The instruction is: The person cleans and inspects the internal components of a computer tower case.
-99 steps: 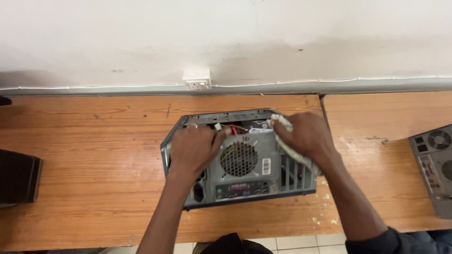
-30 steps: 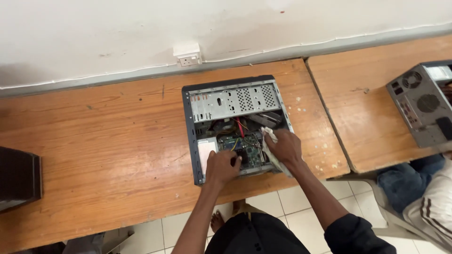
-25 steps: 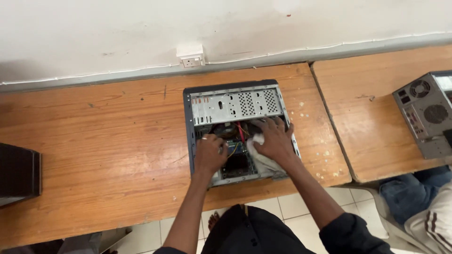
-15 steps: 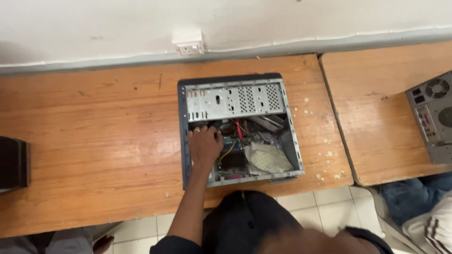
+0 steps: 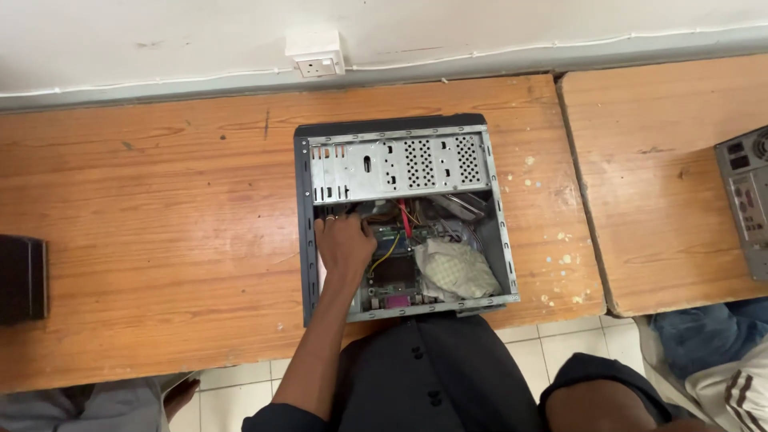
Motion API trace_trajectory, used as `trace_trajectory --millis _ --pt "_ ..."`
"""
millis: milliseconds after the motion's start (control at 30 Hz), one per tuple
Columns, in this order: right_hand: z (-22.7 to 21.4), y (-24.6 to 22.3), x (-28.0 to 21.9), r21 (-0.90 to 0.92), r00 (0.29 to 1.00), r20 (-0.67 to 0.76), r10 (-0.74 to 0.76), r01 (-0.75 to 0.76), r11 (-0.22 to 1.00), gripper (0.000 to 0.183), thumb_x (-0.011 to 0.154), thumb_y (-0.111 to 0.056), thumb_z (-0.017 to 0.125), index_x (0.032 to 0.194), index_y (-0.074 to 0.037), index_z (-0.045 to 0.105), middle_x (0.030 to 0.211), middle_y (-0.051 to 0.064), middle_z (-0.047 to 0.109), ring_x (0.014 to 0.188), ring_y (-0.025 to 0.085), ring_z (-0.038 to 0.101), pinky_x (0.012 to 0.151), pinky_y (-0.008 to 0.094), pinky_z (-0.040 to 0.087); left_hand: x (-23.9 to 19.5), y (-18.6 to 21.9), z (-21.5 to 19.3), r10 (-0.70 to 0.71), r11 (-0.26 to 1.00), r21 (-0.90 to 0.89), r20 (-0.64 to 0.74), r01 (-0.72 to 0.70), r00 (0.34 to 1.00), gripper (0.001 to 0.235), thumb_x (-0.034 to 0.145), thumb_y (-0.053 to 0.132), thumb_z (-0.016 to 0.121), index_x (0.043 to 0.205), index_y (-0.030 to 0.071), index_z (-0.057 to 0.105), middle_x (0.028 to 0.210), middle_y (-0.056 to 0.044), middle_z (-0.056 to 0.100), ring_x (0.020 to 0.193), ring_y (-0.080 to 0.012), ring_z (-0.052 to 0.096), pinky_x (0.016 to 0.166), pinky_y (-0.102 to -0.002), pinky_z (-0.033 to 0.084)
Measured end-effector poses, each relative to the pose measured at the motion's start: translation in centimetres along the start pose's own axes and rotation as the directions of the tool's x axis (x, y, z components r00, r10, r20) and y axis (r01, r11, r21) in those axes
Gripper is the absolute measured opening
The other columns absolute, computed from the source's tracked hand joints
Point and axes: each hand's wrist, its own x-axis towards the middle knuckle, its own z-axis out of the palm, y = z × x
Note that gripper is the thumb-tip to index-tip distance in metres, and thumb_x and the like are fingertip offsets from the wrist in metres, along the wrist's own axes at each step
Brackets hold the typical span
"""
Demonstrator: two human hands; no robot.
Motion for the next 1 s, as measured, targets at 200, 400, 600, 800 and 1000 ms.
trace_trajectory --millis 200,400,600,800,1000 --pt "-0.5 4.6 9.9 -0.031 0.999 -0.034 0.032 -0.033 0.999 0.017 0.085 -0.029 0.077 0.094 -0.015 0.082 0.083 0.003 0.075 0.073 0.018 0.071 0.062 0.034 0.056 0.6 0.0 -0.3 -0.04 0.996 0.086 0.109 0.03 0.993 0.028 0.089 0.029 0.068 0.078 0.006 0.077 0.082 -0.017 0.074 0.082 -0.0332 0.067 0.088 -0.045 0.043" --pt "4.5 24.0 19.1 -0.493 0.967 0.109 0.23 -0.148 0.858 0.059 0.077 -0.022 0.084 0.133 -0.017 0.065 0.129 0.014 0.067 0.118 0.038 0.064 0.097 0.047 0.053 0.6 0.2 0.6 0.07 0.997 -0.049 0.045 -0.068 0.997 0.025 0.083 0.028 0.068 0.08 0.006 0.079 0.084 -0.016 0.075 0.088 -0.0355 0.07 0.083 -0.053 0.044" --pt "9.3 30.9 20.8 -0.608 0.795 0.249 0.553 -0.316 0.728 0.116 0.066 -0.015 0.096 0.156 -0.022 0.023 0.153 0.022 0.038 0.136 0.042 0.047 0.108 0.047 0.048 1.3 0.1 -0.2 -0.035 0.999 -0.008 0.193 0.038 0.981 0.027 0.086 0.032 0.067 0.084 0.008 0.079 0.083 -0.018 0.075 0.081 -0.0352 0.072 0.079 -0.05 0.054" --pt "8.4 30.2 21.4 -0.602 0.833 0.309 0.46 -0.203 0.772 0.079 0.078 0.001 0.07 0.149 -0.024 0.049 0.142 0.024 0.051 0.125 0.042 0.059 0.101 0.048 0.054 1.7 0.1 -0.4 -0.071 0.997 0.009 0.232 0.071 0.97 0.027 0.087 0.031 0.067 0.081 0.007 0.079 0.081 -0.018 0.075 0.08 -0.0352 0.072 0.078 -0.049 0.055" --pt "-0.4 19.3 21.4 -0.424 0.968 0.116 0.223 -0.155 0.892 0.056 0.066 -0.005 0.081 0.12 -0.017 0.069 0.123 0.011 0.068 0.119 0.033 0.063 0.101 0.044 0.052 2.1 -0.2 -0.5 -0.098 0.994 -0.012 0.261 0.104 0.96 0.028 0.089 0.031 0.066 0.083 0.007 0.079 0.081 -0.019 0.074 0.079 -0.0364 0.072 0.079 -0.048 0.055"
